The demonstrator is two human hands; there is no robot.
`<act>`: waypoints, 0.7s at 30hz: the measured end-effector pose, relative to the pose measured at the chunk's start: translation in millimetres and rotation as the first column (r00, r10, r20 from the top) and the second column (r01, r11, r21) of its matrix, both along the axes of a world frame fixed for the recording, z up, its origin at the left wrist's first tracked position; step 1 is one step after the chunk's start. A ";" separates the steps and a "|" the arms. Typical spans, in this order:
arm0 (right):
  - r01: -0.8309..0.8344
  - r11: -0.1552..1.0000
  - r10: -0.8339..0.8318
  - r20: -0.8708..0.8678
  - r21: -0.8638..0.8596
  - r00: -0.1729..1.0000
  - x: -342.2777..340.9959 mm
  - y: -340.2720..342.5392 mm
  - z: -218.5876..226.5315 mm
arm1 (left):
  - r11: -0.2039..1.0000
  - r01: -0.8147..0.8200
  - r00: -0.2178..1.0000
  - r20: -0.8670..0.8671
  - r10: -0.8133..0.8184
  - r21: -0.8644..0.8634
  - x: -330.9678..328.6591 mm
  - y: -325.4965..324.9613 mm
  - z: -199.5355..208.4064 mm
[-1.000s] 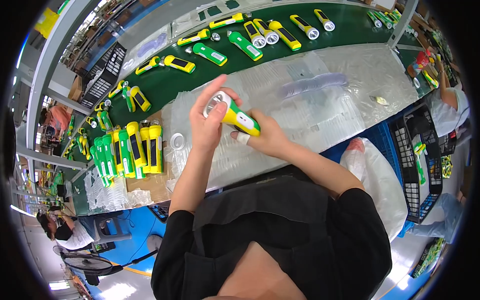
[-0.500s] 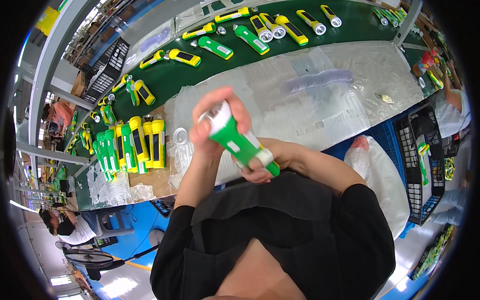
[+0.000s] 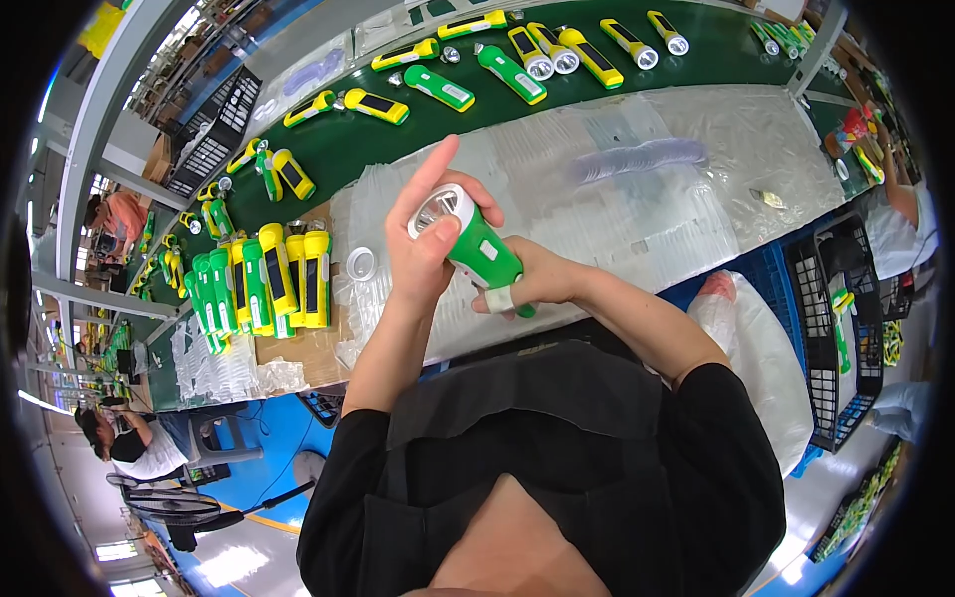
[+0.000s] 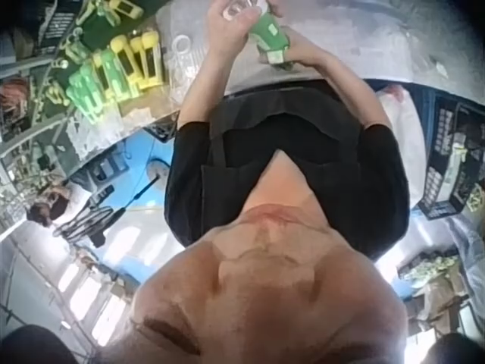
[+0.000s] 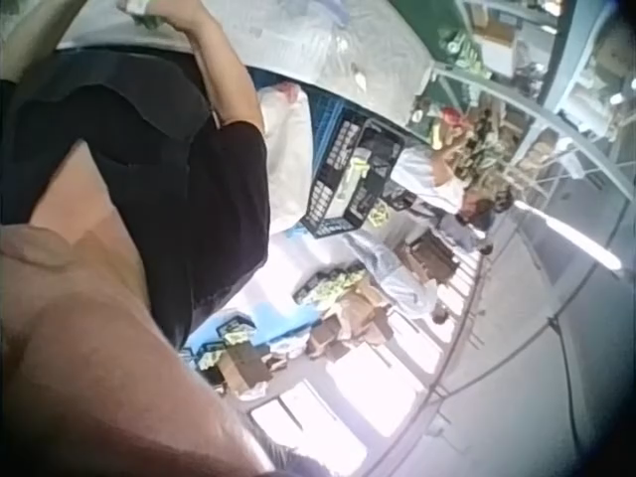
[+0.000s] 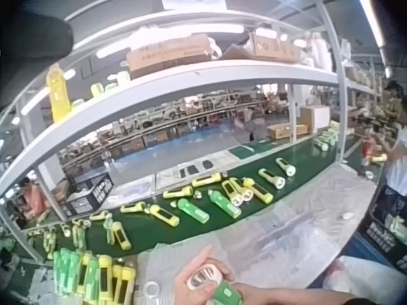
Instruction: The recorder is assembling flashlights by attaching the reflector and lens components to the flashlight bodies on a factory line.
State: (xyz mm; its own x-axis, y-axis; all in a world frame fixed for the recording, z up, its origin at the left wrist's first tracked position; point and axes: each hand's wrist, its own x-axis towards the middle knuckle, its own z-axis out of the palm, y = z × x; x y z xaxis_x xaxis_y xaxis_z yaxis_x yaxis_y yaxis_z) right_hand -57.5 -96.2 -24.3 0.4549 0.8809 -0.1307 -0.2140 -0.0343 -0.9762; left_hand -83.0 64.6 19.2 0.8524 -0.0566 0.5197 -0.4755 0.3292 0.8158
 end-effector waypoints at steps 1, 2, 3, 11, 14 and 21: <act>0.016 0.999 -0.015 0.019 -0.039 1.000 2.9 1.8 -1.8 | 0.999 -0.021 1.000 0.011 0.021 0.031 2.6 0.6 -0.2; 0.034 0.996 -0.031 0.039 -0.079 0.999 6.6 2.3 -3.2 | 0.999 -0.018 1.000 0.013 0.018 0.029 5.8 4.2 -3.6; 0.032 0.996 -0.028 0.042 -0.078 0.999 8.3 5.0 0.4 | 0.992 -0.077 0.997 -0.020 0.080 0.098 6.0 15.1 -7.8; 0.446 0.895 -0.364 0.622 0.026 0.694 78.2 3.5 -25.6 | 0.472 -0.629 0.721 0.237 0.651 0.618 16.0 120.4 -17.9; 0.667 0.712 -0.521 0.802 0.219 0.292 154.9 -23.9 -42.5 | 0.301 -0.744 0.543 0.278 0.792 0.596 49.1 168.7 -22.5; 0.919 0.394 -0.141 0.988 0.006 0.055 313.1 -85.2 -35.6 | -0.258 -0.686 0.433 0.666 0.607 0.680 137.2 249.0 -74.9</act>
